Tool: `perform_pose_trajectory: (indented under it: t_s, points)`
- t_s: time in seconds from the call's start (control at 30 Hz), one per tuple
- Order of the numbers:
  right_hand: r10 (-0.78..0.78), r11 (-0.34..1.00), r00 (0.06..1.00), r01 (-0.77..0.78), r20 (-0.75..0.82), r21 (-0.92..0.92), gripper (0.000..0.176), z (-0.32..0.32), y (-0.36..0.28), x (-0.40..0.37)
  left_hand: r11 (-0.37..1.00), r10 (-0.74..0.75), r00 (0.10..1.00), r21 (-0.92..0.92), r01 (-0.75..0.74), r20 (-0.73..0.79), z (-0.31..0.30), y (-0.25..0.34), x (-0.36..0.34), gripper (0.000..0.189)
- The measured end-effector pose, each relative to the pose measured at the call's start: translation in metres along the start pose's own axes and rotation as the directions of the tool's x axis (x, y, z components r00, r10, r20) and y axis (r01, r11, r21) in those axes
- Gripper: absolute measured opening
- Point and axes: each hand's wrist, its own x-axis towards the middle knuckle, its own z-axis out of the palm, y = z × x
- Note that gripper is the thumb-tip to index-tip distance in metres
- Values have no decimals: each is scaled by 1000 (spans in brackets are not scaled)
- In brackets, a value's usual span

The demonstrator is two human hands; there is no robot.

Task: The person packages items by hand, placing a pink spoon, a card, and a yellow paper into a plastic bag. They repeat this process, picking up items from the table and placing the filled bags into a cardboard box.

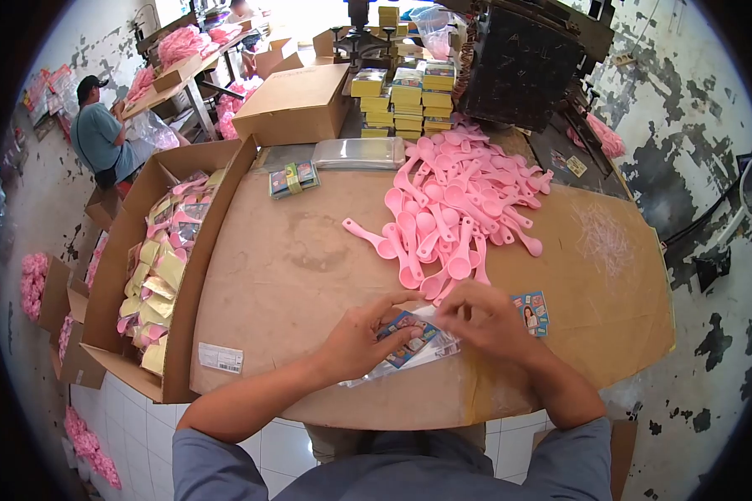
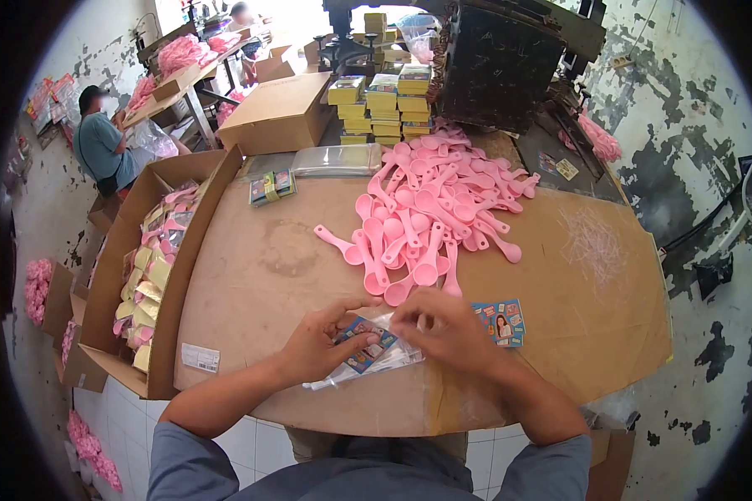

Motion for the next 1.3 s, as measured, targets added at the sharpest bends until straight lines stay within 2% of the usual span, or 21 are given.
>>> perform_pose_trajectory:
  t_s: [0.07,0.13,0.17,0.23,0.33,0.43,0.53,0.63,0.73,0.8,0.83,0.93,1.13,1.23,1.3]
  points:
    - [90,996,987,-91,-135,-8,17,-15,6,3,1000,-3,1000,-5,3,-11,0,0,0,46]
    - [81,980,948,-132,-308,-149,16,-40,13,15,1000,6,998,-25,-8,-65,-1,-4,0,44]
    - [-8,938,943,-108,-333,-330,18,-50,18,21,999,1,998,-51,-4,-65,-2,-3,0,44]
    - [-191,756,923,-79,-335,-650,21,-62,35,33,995,-11,998,-102,5,-63,-4,1,1,44]
    - [-218,602,933,-104,-288,-792,26,-69,62,46,981,-34,996,-192,18,-79,-3,0,1,38]
    - [-147,582,951,-139,-272,-801,29,-67,80,54,979,-88,995,-190,76,-56,-8,1,2,33]
    - [-148,737,942,-98,-301,-669,27,-66,79,59,962,-95,993,-264,74,-70,-9,2,2,28]
    - [-82,838,912,-155,-403,-523,21,-69,44,57,944,-64,995,-328,37,-73,-10,4,2,27]
    - [-151,907,911,-26,-384,-419,17,-74,18,43,940,-82,993,-337,48,-88,-13,2,3,27]
    - [0,995,956,-29,-293,-93,15,-68,8,27,948,-84,992,-315,49,-98,-12,5,3,28]
    - [63,996,971,-47,-229,75,14,-64,3,21,952,-84,991,-303,49,-102,-12,5,3,28]
    - [83,980,974,-42,-209,194,12,-54,-12,12,962,-62,992,-270,31,-107,-10,1,4,30]
    - [34,949,992,5,-120,314,11,-49,-9,7,963,-26,992,-269,-7,-121,-7,1,4,32]
    - [-11,997,998,15,-61,71,11,-51,-7,7,978,-74,995,-198,59,-70,-9,-3,4,33]
    - [49,976,986,-12,-161,219,10,-45,-13,8,984,-70,997,-167,62,-41,-10,-2,3,33]
